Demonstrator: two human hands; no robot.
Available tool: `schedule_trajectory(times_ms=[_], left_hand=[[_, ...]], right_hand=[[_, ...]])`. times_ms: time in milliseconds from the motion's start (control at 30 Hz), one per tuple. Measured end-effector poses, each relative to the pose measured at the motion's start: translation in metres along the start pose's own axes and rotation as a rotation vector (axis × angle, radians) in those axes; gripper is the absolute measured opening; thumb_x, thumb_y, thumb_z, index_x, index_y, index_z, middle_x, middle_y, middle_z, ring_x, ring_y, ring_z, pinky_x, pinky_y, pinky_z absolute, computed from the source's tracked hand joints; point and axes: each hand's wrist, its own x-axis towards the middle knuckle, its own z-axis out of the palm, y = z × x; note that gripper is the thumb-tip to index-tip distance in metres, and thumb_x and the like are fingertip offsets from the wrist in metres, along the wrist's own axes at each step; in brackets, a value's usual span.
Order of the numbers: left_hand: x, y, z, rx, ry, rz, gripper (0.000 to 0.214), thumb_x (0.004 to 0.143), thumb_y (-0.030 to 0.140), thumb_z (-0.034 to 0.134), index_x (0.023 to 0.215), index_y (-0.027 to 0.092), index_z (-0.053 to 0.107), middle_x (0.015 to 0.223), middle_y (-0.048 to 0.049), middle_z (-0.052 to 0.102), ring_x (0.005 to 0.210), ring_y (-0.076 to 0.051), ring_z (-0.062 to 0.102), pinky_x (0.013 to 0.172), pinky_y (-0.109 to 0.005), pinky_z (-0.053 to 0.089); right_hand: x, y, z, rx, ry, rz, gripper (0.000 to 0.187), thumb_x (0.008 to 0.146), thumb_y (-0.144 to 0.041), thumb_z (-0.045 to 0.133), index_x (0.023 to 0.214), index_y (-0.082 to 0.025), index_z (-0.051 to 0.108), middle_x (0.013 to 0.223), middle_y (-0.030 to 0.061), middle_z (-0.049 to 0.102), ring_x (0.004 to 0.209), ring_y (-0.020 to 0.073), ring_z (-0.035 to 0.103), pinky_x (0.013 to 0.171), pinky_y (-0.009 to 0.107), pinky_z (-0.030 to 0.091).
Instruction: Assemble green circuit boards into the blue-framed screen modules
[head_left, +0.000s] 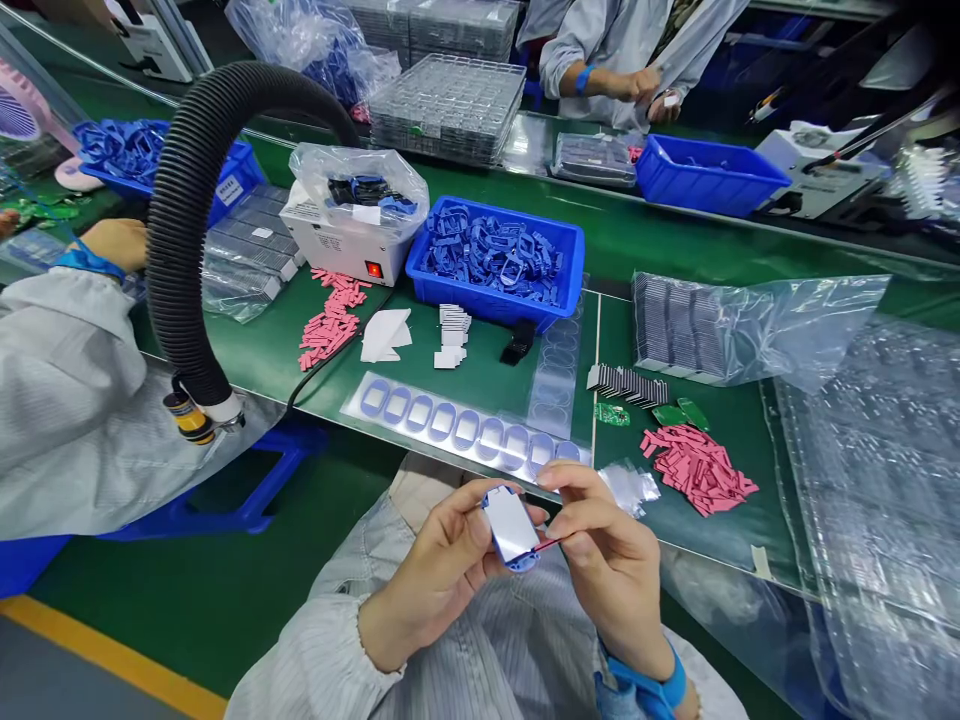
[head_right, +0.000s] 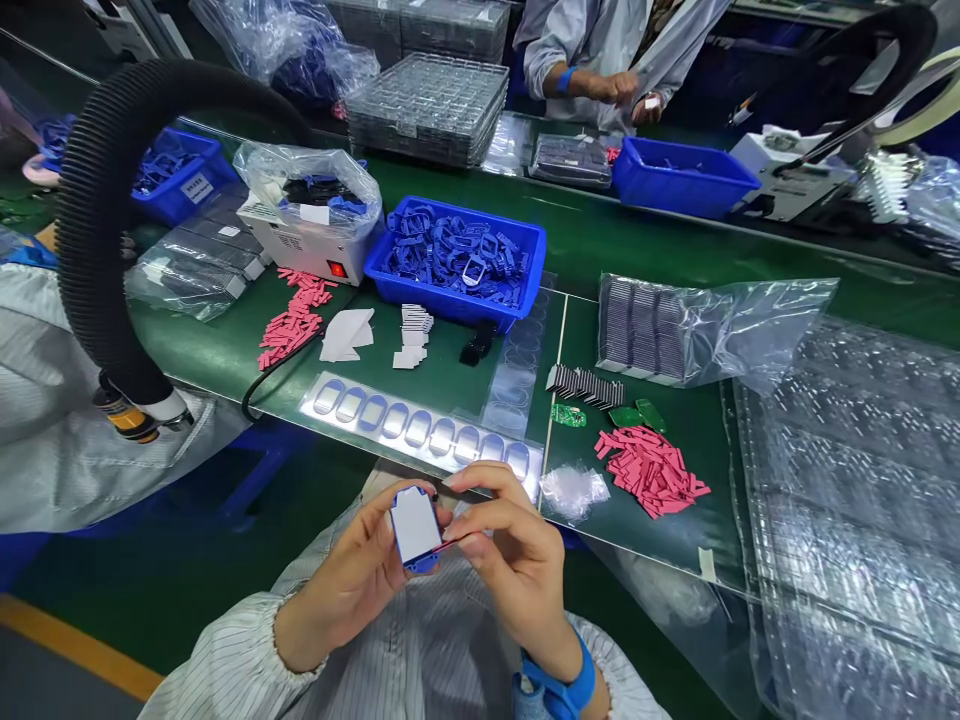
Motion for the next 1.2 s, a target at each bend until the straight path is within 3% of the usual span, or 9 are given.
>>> schedule_trajectory(times_ms=[133,300,400,600,733,833,1000,1067,1200], left_hand=[[0.000,0.000,0.000,-0.014,0.020,0.003,0.029,0.070,0.034,0.075,0.095,0.020,0.071,0.084,-0.0028,0.076,0.073,-0.010,0.069,0.064,-0.016,0.055],[0.000,0.002,0.002,-0.004,0.032,-0.006,0.029,0.069,0.035,0.075,0.093,0.020,0.071,0.082,-0.0034,0.076,0.073,-0.011,0.070,0.064,-0.016,0.055],[0.000,0.002,0.001,0.011,0.007,0.005,0.030,0.070,0.036,0.074,0.095,0.020,0.070,0.084,-0.0032,0.076,0.075,-0.011,0.070,0.064,-0.015,0.054],[-0.002,0.003,0.003,0.028,0.008,0.034,0.029,0.072,0.034,0.073,0.097,0.021,0.070,0.090,-0.0014,0.076,0.078,-0.009,0.069,0.069,-0.015,0.053],[-0.005,0.005,0.005,0.049,0.015,0.032,0.029,0.071,0.036,0.073,0.097,0.022,0.070,0.088,-0.0015,0.076,0.079,-0.010,0.069,0.070,-0.015,0.052],[-0.005,0.007,0.005,0.058,0.022,0.039,0.030,0.070,0.035,0.074,0.096,0.022,0.070,0.084,-0.0011,0.076,0.076,-0.010,0.069,0.067,-0.015,0.052],[-0.002,0.009,0.007,0.088,0.045,0.093,0.028,0.070,0.031,0.076,0.096,0.024,0.069,0.087,-0.0010,0.076,0.078,-0.013,0.070,0.071,-0.020,0.052],[-0.001,0.008,0.008,0.089,0.021,0.105,0.026,0.071,0.032,0.074,0.096,0.025,0.068,0.086,-0.0001,0.076,0.078,-0.013,0.070,0.071,-0.019,0.052],[0.000,0.004,0.010,0.107,0.011,0.164,0.025,0.073,0.031,0.072,0.097,0.024,0.068,0.087,0.0002,0.075,0.076,-0.012,0.069,0.068,-0.017,0.052]], right_hand=[[0.002,0.000,0.003,-0.126,0.018,-0.092,0.011,0.088,-0.026,0.053,0.089,-0.026,0.064,0.102,0.0044,0.060,0.098,0.0207,0.055,0.079,0.039,0.049],[0.005,-0.001,-0.005,-0.611,0.060,-0.499,0.023,0.081,-0.013,0.054,0.097,-0.023,0.067,0.108,0.0066,0.061,0.095,0.0238,0.056,0.075,0.042,0.047],[0.004,-0.006,-0.014,-0.888,0.020,-0.675,0.019,0.079,-0.018,0.059,0.093,-0.026,0.069,0.101,0.0041,0.064,0.090,0.0226,0.055,0.071,0.038,0.046],[0.000,-0.022,-0.024,-1.167,-0.105,-0.784,0.012,0.079,-0.025,0.061,0.087,-0.028,0.069,0.082,0.0007,0.066,0.081,0.0195,0.052,0.073,0.034,0.041],[0.002,-0.029,-0.025,-1.167,-0.145,-0.864,0.012,0.079,-0.024,0.059,0.084,-0.025,0.070,0.091,0.0003,0.065,0.079,0.0174,0.050,0.077,0.034,0.038],[0.006,-0.031,-0.020,-1.183,-0.172,-0.827,0.016,0.079,-0.025,0.057,0.089,-0.024,0.069,0.096,0.0007,0.068,0.088,0.0205,0.054,0.081,0.037,0.038],[0.004,-0.027,-0.008,-0.988,-0.075,-0.540,0.042,0.080,-0.027,0.051,0.120,-0.017,0.056,0.121,0.0114,0.060,0.109,0.0308,0.054,0.084,0.047,0.042],[0.000,-0.025,-0.004,-0.896,-0.047,-0.525,0.042,0.079,-0.025,0.053,0.120,-0.019,0.056,0.129,0.0103,0.054,0.110,0.0318,0.053,0.084,0.049,0.043],[-0.006,-0.023,0.001,-0.865,-0.012,-0.506,0.029,0.078,-0.021,0.055,0.105,-0.025,0.066,0.121,0.0053,0.059,0.105,0.0312,0.054,0.083,0.050,0.043]])
